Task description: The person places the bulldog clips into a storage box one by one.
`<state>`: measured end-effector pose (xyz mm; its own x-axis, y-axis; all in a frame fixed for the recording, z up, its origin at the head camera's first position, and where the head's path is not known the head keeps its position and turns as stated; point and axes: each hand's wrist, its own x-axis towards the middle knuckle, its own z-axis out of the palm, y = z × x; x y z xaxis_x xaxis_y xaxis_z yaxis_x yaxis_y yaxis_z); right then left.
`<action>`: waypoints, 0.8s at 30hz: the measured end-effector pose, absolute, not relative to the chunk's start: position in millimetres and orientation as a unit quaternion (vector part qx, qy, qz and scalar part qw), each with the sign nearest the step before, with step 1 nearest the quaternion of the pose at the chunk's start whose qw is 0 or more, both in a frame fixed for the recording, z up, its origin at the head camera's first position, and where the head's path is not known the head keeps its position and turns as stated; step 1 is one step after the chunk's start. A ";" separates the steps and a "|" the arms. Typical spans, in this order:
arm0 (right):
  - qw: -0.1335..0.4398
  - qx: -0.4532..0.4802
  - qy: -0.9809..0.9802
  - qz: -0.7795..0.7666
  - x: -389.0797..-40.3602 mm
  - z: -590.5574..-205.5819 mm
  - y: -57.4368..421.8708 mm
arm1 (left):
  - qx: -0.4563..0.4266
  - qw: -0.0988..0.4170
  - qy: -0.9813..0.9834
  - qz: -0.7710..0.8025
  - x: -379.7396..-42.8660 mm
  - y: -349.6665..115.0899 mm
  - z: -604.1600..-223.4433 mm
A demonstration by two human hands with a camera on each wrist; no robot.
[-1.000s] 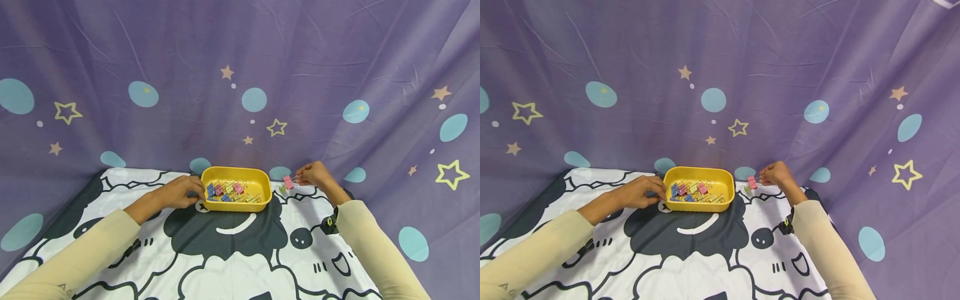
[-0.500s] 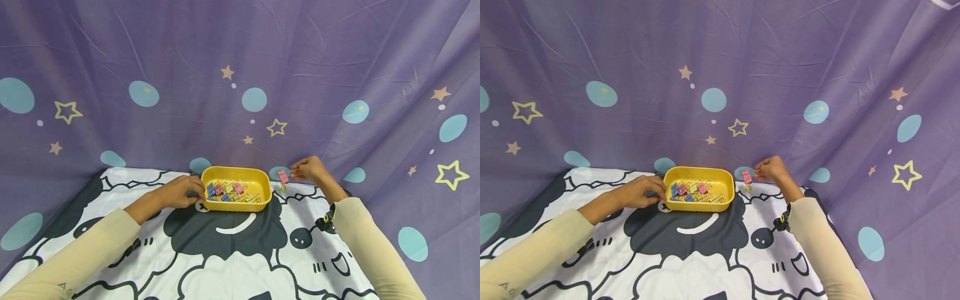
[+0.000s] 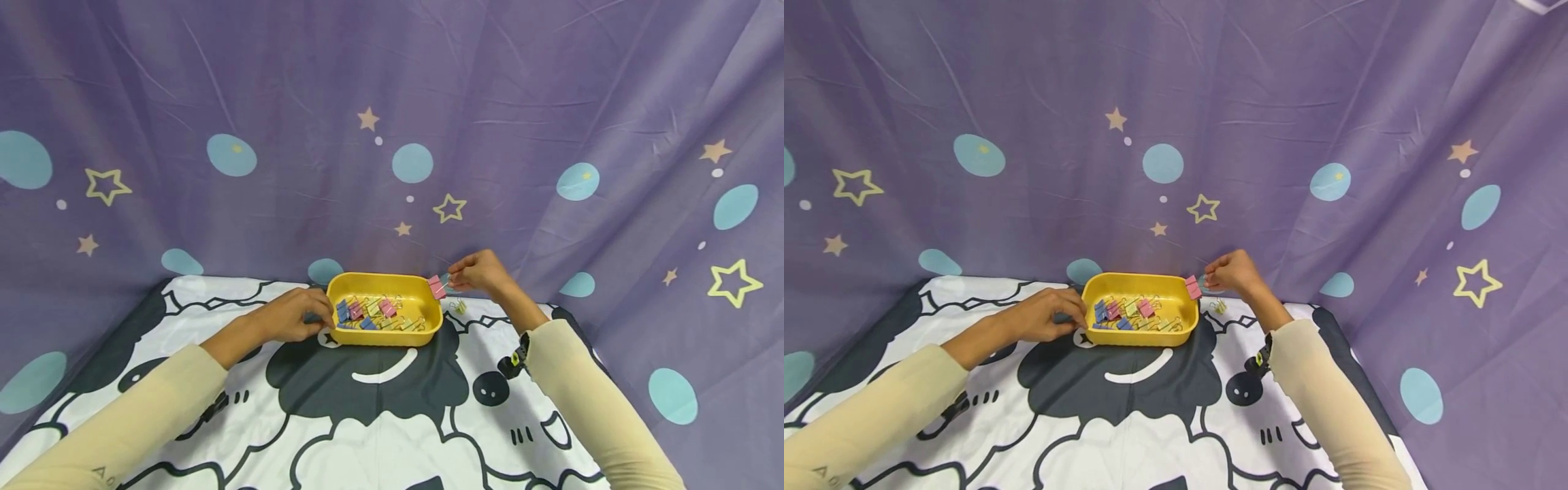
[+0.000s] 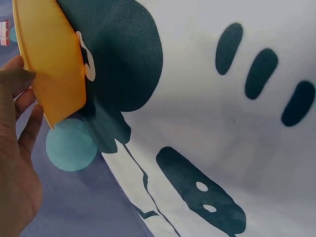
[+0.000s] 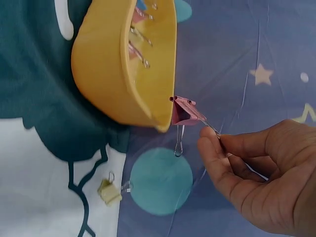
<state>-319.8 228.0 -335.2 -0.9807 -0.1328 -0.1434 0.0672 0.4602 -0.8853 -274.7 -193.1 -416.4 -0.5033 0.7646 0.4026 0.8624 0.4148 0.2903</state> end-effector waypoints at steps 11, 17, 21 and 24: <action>0.065 -0.053 0.871 -0.484 -319.0 -343.5 200.3 | -0.482 0.096 -0.838 -0.236 -275.3 -192.4 -416.8; 0.068 -0.049 0.878 -0.472 -320.2 -352.4 191.3 | -0.483 0.099 -0.837 -0.237 -275.3 -192.8 -419.2; 0.063 -0.047 0.880 -0.469 -320.8 -357.0 186.2 | -0.482 0.101 -0.837 -0.238 -274.9 -192.3 -419.7; 0.055 -0.058 0.881 -0.466 -321.0 -358.9 181.6 | -0.481 0.104 -0.838 -0.236 -275.0 -193.0 -420.1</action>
<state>-321.0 181.6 -358.9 -0.9873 -0.1532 -0.0428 -0.0508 0.5585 -0.8279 -275.0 -193.0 -420.1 -0.5163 0.7566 0.4012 0.8547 0.4260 0.2966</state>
